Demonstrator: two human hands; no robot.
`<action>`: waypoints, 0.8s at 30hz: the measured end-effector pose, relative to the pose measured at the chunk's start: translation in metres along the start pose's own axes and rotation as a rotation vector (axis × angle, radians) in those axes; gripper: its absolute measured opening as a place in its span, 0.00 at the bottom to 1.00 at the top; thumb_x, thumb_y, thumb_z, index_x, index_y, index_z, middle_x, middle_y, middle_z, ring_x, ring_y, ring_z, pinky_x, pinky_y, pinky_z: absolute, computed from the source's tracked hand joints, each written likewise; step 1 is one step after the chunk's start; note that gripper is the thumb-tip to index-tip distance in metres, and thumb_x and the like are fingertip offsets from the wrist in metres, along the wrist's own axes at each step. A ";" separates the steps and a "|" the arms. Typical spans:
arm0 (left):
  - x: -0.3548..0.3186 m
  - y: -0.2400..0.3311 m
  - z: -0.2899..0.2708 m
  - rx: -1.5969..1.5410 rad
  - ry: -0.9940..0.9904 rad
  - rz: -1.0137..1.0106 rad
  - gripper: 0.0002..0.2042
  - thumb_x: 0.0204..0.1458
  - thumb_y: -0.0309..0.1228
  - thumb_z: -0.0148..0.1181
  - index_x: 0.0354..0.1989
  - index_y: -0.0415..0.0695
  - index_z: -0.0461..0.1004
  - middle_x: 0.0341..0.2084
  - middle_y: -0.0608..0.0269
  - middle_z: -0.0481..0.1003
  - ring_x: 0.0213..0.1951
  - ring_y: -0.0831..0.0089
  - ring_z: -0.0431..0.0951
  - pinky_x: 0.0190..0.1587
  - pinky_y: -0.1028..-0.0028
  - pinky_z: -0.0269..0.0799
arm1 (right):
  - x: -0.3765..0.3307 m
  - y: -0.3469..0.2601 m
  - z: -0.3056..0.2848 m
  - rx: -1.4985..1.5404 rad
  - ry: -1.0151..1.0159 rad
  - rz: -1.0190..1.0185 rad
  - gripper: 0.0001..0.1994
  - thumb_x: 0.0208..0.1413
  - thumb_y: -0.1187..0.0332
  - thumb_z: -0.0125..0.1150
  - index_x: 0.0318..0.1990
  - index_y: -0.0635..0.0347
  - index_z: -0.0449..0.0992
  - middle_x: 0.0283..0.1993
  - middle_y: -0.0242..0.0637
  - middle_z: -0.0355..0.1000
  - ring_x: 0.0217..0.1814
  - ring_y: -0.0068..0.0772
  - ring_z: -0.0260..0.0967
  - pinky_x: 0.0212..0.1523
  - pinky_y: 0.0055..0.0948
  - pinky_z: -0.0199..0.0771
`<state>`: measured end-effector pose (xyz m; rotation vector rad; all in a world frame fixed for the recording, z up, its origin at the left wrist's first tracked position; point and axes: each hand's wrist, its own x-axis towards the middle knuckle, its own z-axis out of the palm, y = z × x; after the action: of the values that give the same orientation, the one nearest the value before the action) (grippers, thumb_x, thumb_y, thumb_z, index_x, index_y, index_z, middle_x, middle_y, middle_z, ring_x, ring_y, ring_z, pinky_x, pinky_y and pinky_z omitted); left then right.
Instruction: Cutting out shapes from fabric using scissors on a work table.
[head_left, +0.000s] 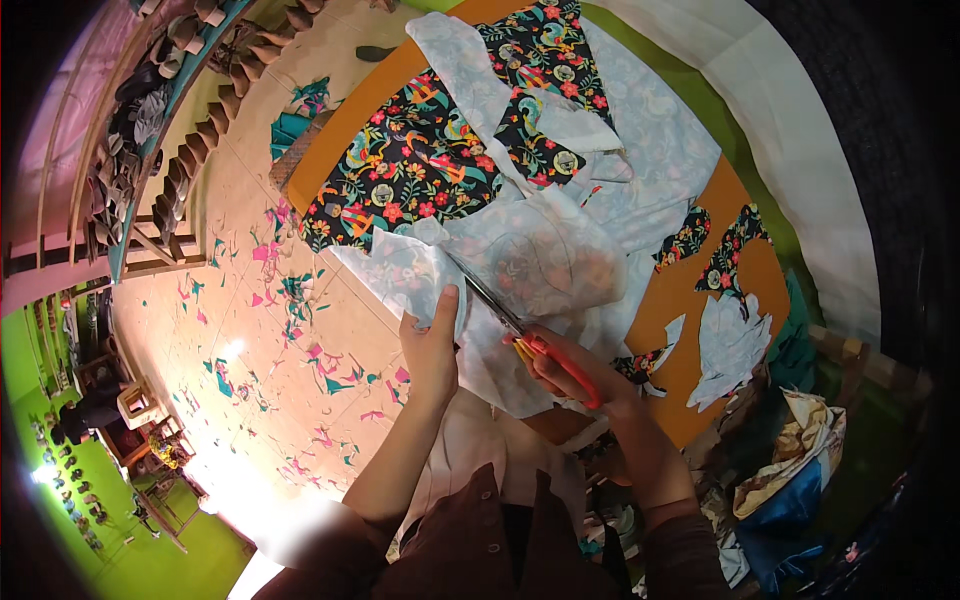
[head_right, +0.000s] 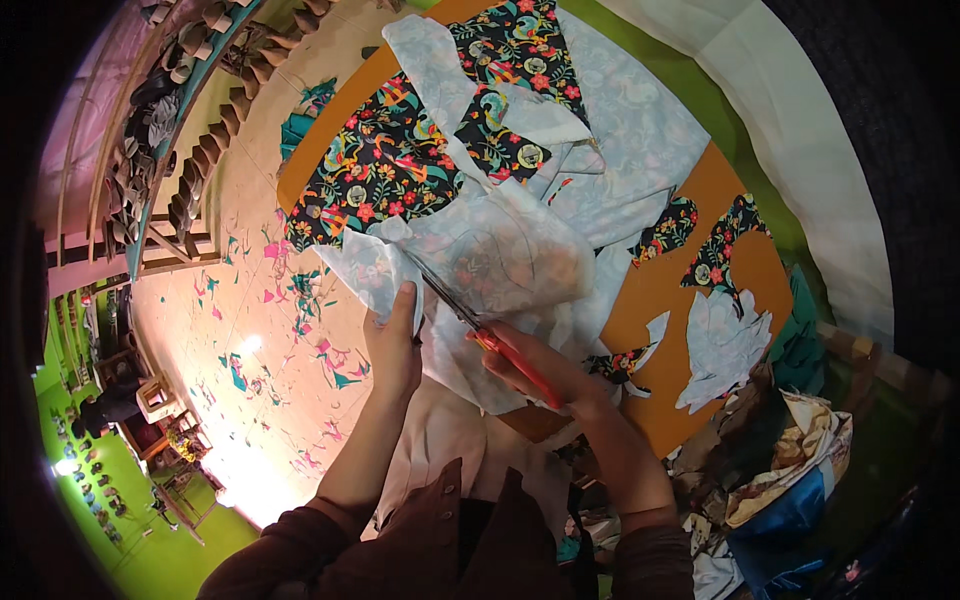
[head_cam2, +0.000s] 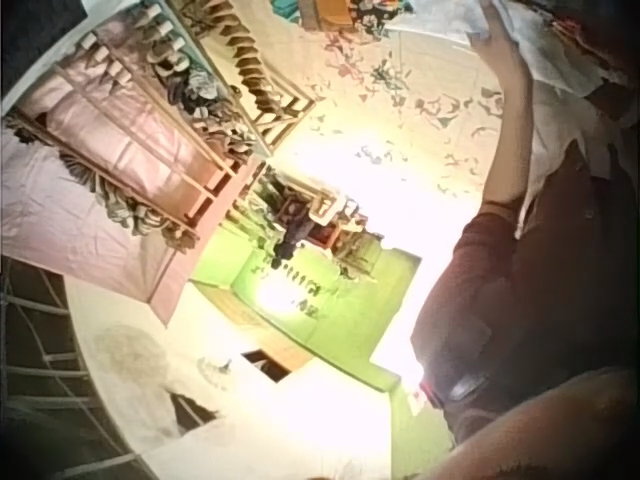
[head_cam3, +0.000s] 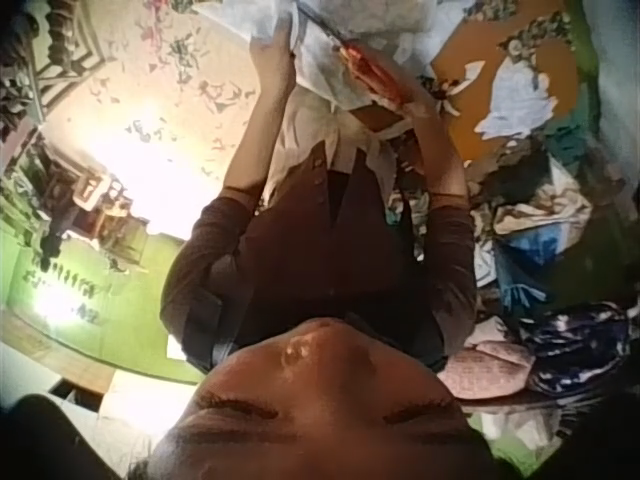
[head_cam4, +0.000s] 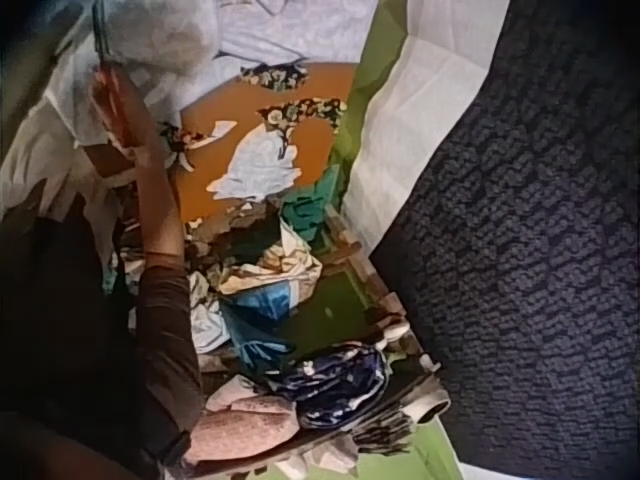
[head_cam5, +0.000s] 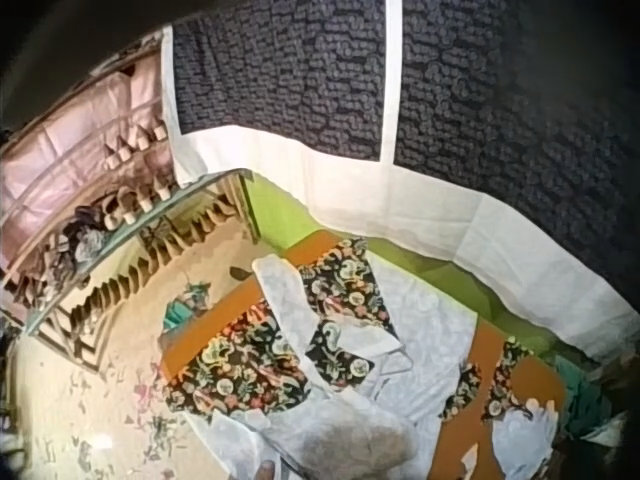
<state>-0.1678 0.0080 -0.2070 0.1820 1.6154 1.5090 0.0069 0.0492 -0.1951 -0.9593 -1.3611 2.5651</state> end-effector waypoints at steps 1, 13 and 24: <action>0.002 0.001 -0.001 0.020 -0.022 -0.069 0.16 0.46 0.34 0.58 0.40 0.38 0.67 0.27 0.68 0.69 0.23 0.85 0.65 0.22 0.84 0.59 | -0.001 0.000 0.000 -0.001 0.003 0.000 0.32 0.50 0.42 0.45 0.55 0.57 0.55 0.26 0.23 0.55 0.19 0.11 0.46 0.19 0.13 0.47; 0.003 0.020 0.006 0.008 -0.064 -0.171 0.08 0.47 0.33 0.57 0.28 0.43 0.68 0.18 0.74 0.66 0.16 0.86 0.59 0.17 0.84 0.51 | 0.012 0.007 0.005 0.249 -0.091 -0.003 0.42 0.42 0.37 0.50 0.60 0.53 0.48 0.33 0.22 0.52 0.32 0.12 0.47 0.28 0.14 0.49; 0.008 0.034 0.002 0.053 -0.018 -0.142 0.07 0.46 0.32 0.58 0.27 0.43 0.69 0.18 0.73 0.67 0.17 0.86 0.61 0.18 0.84 0.54 | 0.017 -0.004 0.008 0.244 -0.102 -0.061 0.44 0.39 0.34 0.50 0.57 0.59 0.52 0.28 0.23 0.52 0.21 0.12 0.46 0.19 0.13 0.44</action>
<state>-0.1864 0.0232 -0.1816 0.1077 1.6205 1.3538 -0.0120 0.0519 -0.1970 -0.7449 -1.0464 2.6857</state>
